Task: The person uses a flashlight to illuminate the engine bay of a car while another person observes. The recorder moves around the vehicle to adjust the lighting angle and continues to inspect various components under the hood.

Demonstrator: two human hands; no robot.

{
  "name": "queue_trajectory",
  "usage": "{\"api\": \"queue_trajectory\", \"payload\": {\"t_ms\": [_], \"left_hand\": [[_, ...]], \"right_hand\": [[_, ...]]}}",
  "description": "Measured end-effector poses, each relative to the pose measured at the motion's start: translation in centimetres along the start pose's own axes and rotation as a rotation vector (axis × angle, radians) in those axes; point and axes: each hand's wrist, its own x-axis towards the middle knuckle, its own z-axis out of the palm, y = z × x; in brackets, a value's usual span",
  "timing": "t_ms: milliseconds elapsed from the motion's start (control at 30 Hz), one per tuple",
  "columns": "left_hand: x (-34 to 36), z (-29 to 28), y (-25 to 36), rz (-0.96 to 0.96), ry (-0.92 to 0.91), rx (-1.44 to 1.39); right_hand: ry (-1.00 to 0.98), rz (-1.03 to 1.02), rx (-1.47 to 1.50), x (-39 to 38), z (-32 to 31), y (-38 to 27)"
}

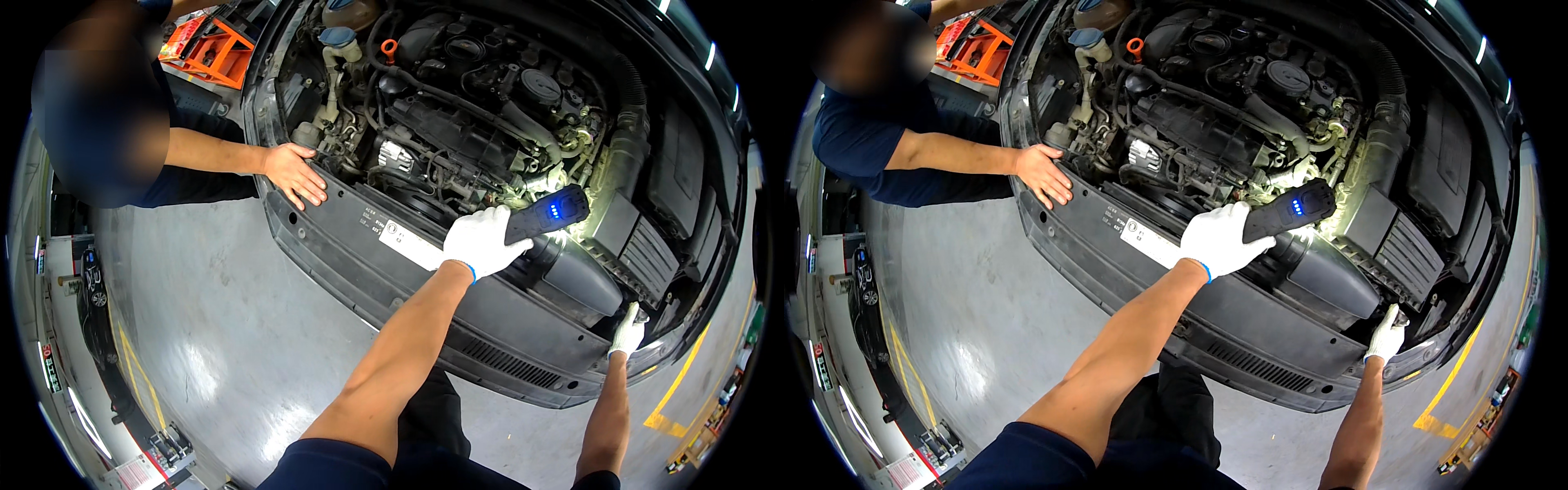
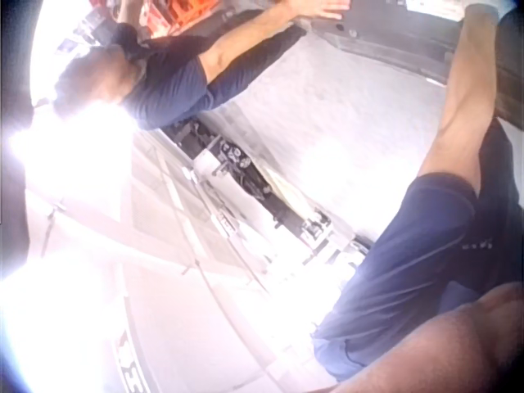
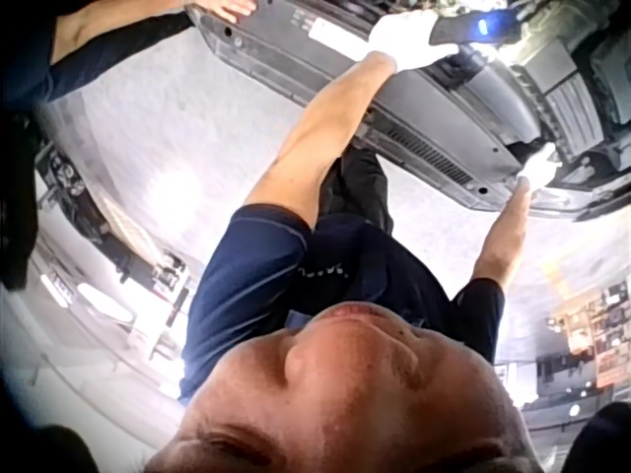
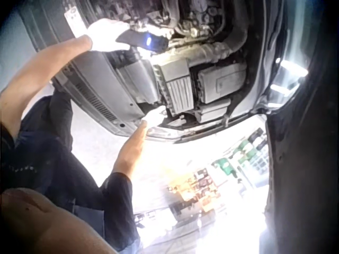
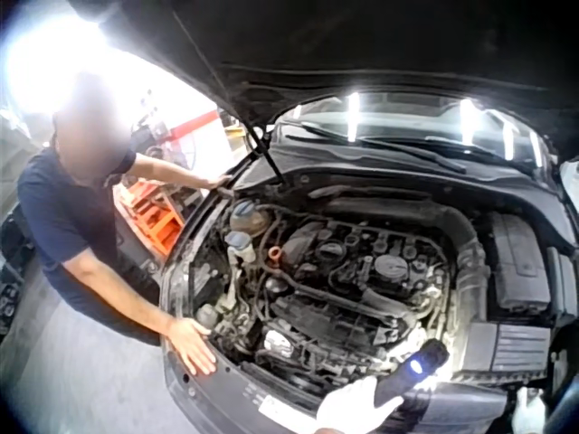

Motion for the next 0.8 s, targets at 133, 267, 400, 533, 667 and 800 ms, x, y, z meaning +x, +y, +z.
{"api": "queue_trajectory", "payload": {"t_ms": [133, 267, 400, 533, 667, 800], "left_hand": [[0.1, 0.6, 0.0, -0.013, 0.024, -0.009], [0.2, 0.7, 0.0, -0.011, 0.049, -0.013], [0.1, 1.1, -0.2, 0.024, 0.105, 0.010], [0.0, 1.2, -0.3, 0.043, 0.128, 0.011], [-0.1, 1.0, -0.2, 0.039, 0.118, 0.002], [-0.2, 1.0, -0.3, 0.039, 0.126, -0.009]], "right_hand": [[0.001, -0.014, 0.132, 0.2, 0.5, 0.7], [-0.020, -0.035, 0.045, 0.2, 0.1, 0.7], [-0.006, -0.051, 0.107, 0.1, 0.4, 0.3], [0.025, -0.070, 0.065, -0.1, 0.4, 0.2], [0.011, -0.053, 0.052, -0.1, 0.3, -0.1], [0.034, -0.099, 0.024, -0.2, 0.2, -0.6]]}}
